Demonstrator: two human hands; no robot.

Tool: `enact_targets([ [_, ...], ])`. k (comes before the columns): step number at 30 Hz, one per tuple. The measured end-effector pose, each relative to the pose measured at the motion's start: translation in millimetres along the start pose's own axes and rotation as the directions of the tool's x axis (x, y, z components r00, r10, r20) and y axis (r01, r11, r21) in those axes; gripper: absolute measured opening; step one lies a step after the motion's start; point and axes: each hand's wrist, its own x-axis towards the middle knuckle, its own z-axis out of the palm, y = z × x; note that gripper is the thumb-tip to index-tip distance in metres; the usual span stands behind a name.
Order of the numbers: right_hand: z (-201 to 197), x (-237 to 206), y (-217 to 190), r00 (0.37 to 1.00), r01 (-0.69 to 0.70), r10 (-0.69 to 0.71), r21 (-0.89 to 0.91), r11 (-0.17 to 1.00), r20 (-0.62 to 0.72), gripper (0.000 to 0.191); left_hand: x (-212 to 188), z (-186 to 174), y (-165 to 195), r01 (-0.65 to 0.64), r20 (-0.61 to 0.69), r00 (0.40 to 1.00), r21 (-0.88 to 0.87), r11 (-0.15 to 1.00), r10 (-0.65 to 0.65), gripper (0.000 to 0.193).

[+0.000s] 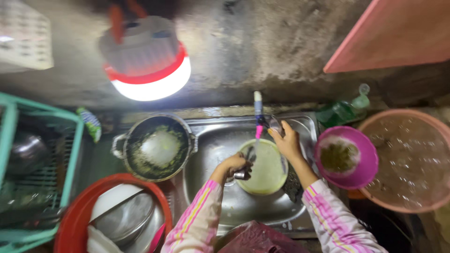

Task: The person washes dishes at a kitchen sink, scrubbing plates, bowls, pot lids and a frying pan with a soapy sponge, rinsing each item under the tap, and placing the cleaned items into a red basin and a dish rack. They apply dish soap from a green bottle and stack utensils in a holder.

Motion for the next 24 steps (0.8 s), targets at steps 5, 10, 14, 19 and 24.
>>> enact_targets([
  [5, -5, 30, -4, 0.946, 0.324, -0.307, -0.376, 0.868, 0.106, 0.021, -70, -12, -9, -0.135, -0.029, 0.99, 0.147, 0.98, 0.14, 0.044],
  [10, -16, 58, -2, 0.823, 0.55, -0.54, -0.476, 0.686, 0.173, 0.018, -146, -2, -5, -0.301, 0.1, 0.935, -0.284, 0.911, 0.34, 0.041],
  [14, -16, 41, -50, 0.894, 0.444, -0.422, -0.434, 0.784, 0.152, 0.011, -220, 8, 7, -0.42, 0.028, 0.886, -0.377, 0.825, 0.464, 0.049],
  [19, -5, -42, -183, 0.753, 0.199, -0.472, 0.524, 0.828, 0.459, 0.035, -261, -14, 26, -0.511, -0.117, 0.836, -0.524, 0.681, 0.537, 0.048],
  [24, 4, -113, -303, 0.481, 0.742, -0.849, 0.414, 0.527, 0.22, 0.055, -265, -45, 52, -0.673, -0.294, 0.704, -0.567, 0.475, 0.647, 0.044],
])
